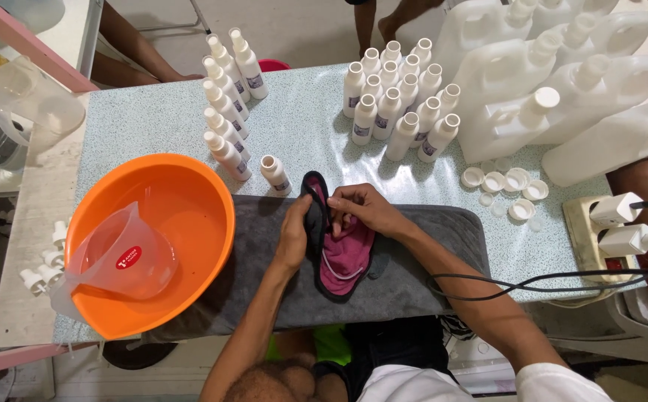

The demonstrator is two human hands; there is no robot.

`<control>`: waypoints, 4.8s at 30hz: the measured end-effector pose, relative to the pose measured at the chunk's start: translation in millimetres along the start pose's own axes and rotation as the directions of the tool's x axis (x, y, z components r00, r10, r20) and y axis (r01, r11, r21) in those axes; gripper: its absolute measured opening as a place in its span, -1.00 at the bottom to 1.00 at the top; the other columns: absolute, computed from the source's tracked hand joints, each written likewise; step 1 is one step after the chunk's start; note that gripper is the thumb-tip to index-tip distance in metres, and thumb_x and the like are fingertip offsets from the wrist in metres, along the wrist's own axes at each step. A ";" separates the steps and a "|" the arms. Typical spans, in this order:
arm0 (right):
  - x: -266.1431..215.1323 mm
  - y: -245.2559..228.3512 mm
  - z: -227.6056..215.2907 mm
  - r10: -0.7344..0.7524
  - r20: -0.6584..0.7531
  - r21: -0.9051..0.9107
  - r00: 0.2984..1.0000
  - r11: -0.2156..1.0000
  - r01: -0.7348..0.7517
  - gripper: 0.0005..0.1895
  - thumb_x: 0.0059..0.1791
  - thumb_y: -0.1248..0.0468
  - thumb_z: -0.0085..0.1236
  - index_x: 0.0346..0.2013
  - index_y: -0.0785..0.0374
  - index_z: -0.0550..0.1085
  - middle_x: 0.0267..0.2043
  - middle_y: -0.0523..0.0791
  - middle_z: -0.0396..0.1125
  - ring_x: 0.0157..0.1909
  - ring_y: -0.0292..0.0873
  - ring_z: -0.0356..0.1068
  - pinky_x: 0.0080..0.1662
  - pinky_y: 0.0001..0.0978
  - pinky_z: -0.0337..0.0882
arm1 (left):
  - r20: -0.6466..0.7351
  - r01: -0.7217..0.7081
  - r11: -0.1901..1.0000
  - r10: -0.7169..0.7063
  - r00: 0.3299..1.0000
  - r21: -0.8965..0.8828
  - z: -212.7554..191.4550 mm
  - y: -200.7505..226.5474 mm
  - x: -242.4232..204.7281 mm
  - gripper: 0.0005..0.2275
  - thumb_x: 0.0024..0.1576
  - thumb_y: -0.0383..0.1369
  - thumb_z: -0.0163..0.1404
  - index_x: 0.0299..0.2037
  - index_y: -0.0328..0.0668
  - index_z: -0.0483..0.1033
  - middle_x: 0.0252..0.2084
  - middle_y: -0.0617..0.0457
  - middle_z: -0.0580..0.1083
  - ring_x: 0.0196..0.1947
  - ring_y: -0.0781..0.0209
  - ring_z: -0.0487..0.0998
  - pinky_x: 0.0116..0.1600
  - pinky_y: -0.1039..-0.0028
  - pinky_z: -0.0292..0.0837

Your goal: Assembling spray bottles by inserting dip tubes into pump heads and placing them into bottles.

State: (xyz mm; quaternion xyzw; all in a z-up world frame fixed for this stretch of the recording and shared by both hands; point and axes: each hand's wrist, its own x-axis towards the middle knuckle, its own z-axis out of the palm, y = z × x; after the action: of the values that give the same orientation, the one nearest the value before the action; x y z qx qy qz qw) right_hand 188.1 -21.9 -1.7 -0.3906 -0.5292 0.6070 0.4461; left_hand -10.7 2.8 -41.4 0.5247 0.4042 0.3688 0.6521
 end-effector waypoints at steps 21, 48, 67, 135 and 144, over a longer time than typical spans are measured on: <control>2.8 13.5 -2.2 -0.003 -0.160 0.071 0.987 0.997 0.015 -0.85 0.03 0.29 0.22 -0.31 0.33 0.47 -0.49 -0.06 0.45 -0.46 -0.19 0.52 -0.38 -0.46 0.52 | -0.038 -0.161 0.986 0.160 0.986 -0.047 -7.7 -58.5 32.8 -0.72 0.39 -0.22 -0.14 -0.07 -0.13 0.66 -0.14 0.17 0.58 -0.10 0.38 0.43 0.14 0.34 0.44; -1.9 -0.1 14.4 -0.126 -0.287 -0.005 0.950 0.992 0.130 -0.84 0.02 0.34 0.25 -0.14 0.36 0.55 -0.49 -0.01 0.51 -0.46 -0.28 0.51 -0.35 -0.53 0.52 | -0.242 -0.117 0.974 0.067 0.968 -0.195 -5.2 -28.8 32.4 -0.82 0.36 -0.22 -0.06 -0.15 -0.16 0.42 -0.56 0.13 0.46 -0.61 0.42 0.44 -0.53 0.65 0.39; 3.2 17.5 5.0 -0.081 -0.273 -0.008 0.959 0.997 0.082 -0.77 -0.07 0.31 0.36 -0.15 0.33 0.59 -0.47 -0.03 0.50 -0.41 -0.27 0.49 -0.40 -0.60 0.49 | -0.222 -0.031 0.973 -0.021 0.975 -0.228 24.0 25.7 8.8 -0.78 0.20 -0.22 0.18 -0.28 -0.14 0.42 -0.61 0.14 0.46 -0.67 0.51 0.39 -0.60 0.76 0.28; 9.9 40.6 -7.2 -0.185 -0.172 -0.085 0.968 0.981 0.173 -0.65 0.11 0.32 0.12 0.19 0.35 0.45 -0.27 -0.07 0.39 -0.39 -0.36 0.34 -0.32 -0.51 0.47 | -0.093 -0.264 0.944 0.286 0.954 0.198 17.1 37.3 -0.7 -0.79 0.33 -0.29 -0.03 -0.35 -0.14 0.49 -0.54 0.16 0.30 -0.43 0.33 0.33 -0.28 0.49 0.31; 6.0 35.9 -9.7 -0.170 -0.154 -0.057 0.973 0.985 0.163 -0.62 0.08 0.32 0.16 0.18 0.37 0.46 -0.29 -0.06 0.42 -0.45 -0.35 0.36 -0.33 -0.47 0.48 | -0.085 -0.229 0.971 0.234 0.969 0.068 10.4 25.0 3.8 -0.78 0.32 -0.27 0.01 -0.37 -0.11 0.51 -0.52 0.27 0.26 -0.42 0.41 0.27 -0.25 0.58 0.26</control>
State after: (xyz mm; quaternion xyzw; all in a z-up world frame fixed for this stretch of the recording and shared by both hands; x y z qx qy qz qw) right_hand 190.9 -14.8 -38.6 -0.4013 -0.5362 0.5227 0.5275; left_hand -1.1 6.7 -16.1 0.5694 0.3804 0.4542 0.5698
